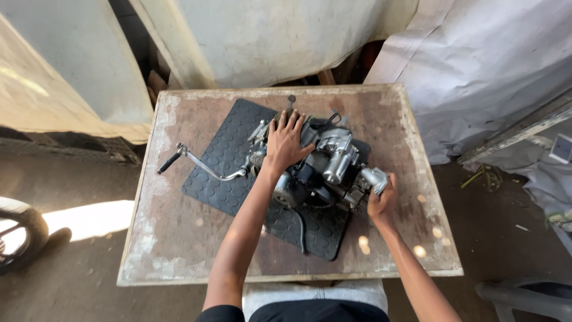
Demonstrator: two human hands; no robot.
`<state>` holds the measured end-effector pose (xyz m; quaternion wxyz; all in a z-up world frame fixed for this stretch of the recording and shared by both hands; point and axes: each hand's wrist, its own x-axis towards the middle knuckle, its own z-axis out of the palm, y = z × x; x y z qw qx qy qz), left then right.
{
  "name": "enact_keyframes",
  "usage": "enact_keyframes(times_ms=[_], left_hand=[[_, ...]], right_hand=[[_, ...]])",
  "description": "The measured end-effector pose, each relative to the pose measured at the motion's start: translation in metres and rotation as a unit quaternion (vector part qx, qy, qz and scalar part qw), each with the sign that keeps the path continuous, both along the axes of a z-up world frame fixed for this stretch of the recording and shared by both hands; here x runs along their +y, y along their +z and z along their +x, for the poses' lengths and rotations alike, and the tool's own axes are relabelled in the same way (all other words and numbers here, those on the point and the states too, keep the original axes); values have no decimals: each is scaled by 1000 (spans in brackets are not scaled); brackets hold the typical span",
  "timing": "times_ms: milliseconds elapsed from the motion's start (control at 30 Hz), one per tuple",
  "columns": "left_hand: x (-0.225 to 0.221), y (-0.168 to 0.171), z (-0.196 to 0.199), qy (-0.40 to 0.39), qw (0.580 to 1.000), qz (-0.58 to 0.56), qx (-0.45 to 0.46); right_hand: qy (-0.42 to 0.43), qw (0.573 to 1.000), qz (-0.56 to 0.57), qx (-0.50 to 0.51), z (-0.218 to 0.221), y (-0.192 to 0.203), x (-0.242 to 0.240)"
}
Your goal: Repairing and cleaning components of a motorcycle engine on a workbench.
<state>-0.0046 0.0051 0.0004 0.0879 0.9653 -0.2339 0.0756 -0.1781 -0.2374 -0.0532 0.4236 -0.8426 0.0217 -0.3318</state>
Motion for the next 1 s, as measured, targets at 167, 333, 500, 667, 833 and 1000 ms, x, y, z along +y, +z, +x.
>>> enact_keyframes(times_ms=[167,333,500,667,833,1000], left_hand=[[16,-12,-34,-31,997,-45,-53],[21,-16,-39,-50,994,-75,-63],[14,-19,-15,-43,994,-67,-76],[-1,-11,-5,-13,997,-57,-56],[-4,-2,-17,5,996,-48,-73],[-5,-3,-17,10,995,-49,-82]], right_hand=[[2,1000,0,-10,6,-12,-8],[-30,999,-21,3,8,-26,-11],[-19,1000,-24,3,6,-23,-10],[-21,1000,-19,4,5,-20,-6],[-14,1000,-17,-9,5,-25,-10],[-9,1000,-18,-16,6,-27,-12]])
